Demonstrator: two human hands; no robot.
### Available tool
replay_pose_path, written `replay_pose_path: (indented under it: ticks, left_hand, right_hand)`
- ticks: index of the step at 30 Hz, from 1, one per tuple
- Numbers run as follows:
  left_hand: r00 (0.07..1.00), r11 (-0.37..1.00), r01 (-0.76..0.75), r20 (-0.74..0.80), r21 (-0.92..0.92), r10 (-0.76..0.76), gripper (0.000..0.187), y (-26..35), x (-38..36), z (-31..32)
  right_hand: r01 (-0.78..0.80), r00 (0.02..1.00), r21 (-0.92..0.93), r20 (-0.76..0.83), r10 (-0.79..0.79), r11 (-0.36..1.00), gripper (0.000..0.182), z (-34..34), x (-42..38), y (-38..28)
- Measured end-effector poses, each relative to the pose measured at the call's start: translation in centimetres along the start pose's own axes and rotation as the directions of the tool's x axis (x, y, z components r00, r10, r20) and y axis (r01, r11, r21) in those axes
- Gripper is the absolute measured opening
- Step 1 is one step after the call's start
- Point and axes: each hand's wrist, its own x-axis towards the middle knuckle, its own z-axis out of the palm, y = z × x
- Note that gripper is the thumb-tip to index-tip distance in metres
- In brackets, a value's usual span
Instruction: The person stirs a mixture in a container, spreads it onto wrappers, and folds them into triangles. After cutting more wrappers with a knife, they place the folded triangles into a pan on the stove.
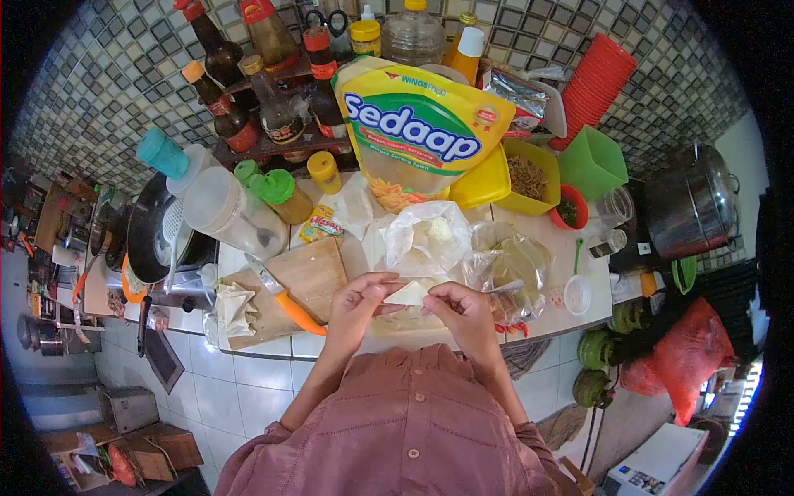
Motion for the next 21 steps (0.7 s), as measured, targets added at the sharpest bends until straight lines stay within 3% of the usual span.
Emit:
replay_pose_path:
  ticks: [3,5,9,12,16,18,21]
  left_hand:
    - [0.998,0.991,-0.009,0.07,0.136,0.0,0.022,0.2,0.0,0.1]
    - [0.989,0.939,0.039,0.122,0.343,-0.086,0.018,-0.2,0.1,-0.5]
    - [0.994,0.941,0.068,0.058,0.332,-0.092,0.015,-0.3,-0.1,-0.5]
    - [0.999,0.904,-0.013,0.049,0.428,-0.008,0.013,0.4,-0.3,-1.2]
    - [0.968,0.91,-0.121,-0.154,0.396,0.196,0.013,3.2,-0.7,-4.0]
    - [0.911,0.802,-0.194,-0.199,0.565,0.36,0.012,5.2,-1.3,-7.1]
    - [0.814,0.598,-0.07,-0.301,0.798,0.497,0.013,9.2,-3.4,-9.5]
  right_hand:
    - [0.014,0.999,-0.032,0.036,-0.013,0.999,0.012,0.1,0.0,0.0]
    - [0.029,0.998,-0.04,0.055,-0.027,0.999,0.011,0.2,-0.1,0.0]
    - [0.045,0.996,-0.09,0.081,-0.038,0.995,0.011,0.3,-0.1,-0.1]
    - [0.056,0.995,-0.12,0.092,-0.045,0.991,0.012,0.2,-0.1,0.1]
    - [0.018,0.998,-0.115,0.063,-0.011,0.993,0.014,0.1,-0.6,0.0]
    - [-0.011,0.997,-0.152,0.078,0.023,0.988,0.014,-0.4,-1.0,0.0]
    - [-0.049,0.995,-0.193,0.075,0.065,0.98,0.014,-0.8,-1.7,-0.2]
